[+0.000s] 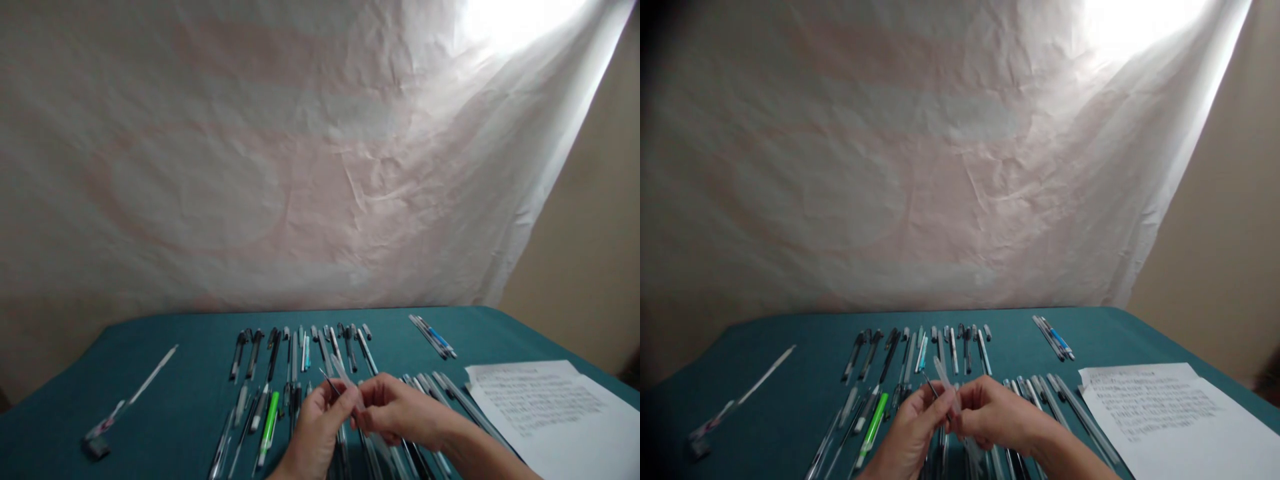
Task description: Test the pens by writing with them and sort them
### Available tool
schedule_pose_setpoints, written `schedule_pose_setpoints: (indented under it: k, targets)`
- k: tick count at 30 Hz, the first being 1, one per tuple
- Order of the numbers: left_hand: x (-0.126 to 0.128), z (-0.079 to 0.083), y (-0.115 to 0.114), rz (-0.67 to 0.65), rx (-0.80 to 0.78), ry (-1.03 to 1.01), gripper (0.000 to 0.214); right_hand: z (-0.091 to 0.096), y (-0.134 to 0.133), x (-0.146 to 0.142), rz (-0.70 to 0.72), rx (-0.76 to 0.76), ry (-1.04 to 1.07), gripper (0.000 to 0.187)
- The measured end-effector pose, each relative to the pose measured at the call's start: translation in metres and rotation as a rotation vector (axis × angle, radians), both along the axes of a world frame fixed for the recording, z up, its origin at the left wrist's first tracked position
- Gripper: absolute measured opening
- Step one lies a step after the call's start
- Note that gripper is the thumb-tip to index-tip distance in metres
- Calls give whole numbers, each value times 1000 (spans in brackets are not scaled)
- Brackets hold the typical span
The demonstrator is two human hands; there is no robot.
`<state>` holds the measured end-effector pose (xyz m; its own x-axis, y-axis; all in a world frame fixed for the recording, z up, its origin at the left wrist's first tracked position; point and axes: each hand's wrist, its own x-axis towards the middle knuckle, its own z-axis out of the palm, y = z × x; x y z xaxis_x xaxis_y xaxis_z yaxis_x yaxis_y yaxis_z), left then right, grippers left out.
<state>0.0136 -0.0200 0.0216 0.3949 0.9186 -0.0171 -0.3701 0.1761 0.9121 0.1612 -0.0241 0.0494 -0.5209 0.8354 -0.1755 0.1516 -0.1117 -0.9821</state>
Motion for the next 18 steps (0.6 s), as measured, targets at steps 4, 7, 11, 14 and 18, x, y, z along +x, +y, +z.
schedule_pose_setpoints:
  k: [4, 7, 11, 14, 18]
  targets:
    - [-3, 6, 4, 62, -29, 10, 25, -2, 1, 2, -7, -36, -29, 9]
    - [-10, 8, 10, 289, -68, -65, 24, -1, 3, 7, 15, -91, -61, 9]
    - [-19, 10, 19, 478, -105, -233, 24, 10, 4, 19, 55, -65, -144, 12]
    - [-21, 8, 22, 506, -145, -291, 19, 24, 3, 30, 83, -4, -197, 14]
    - [-20, -1, 25, 567, -216, -293, 10, 35, 3, 44, 78, 49, -242, 15]
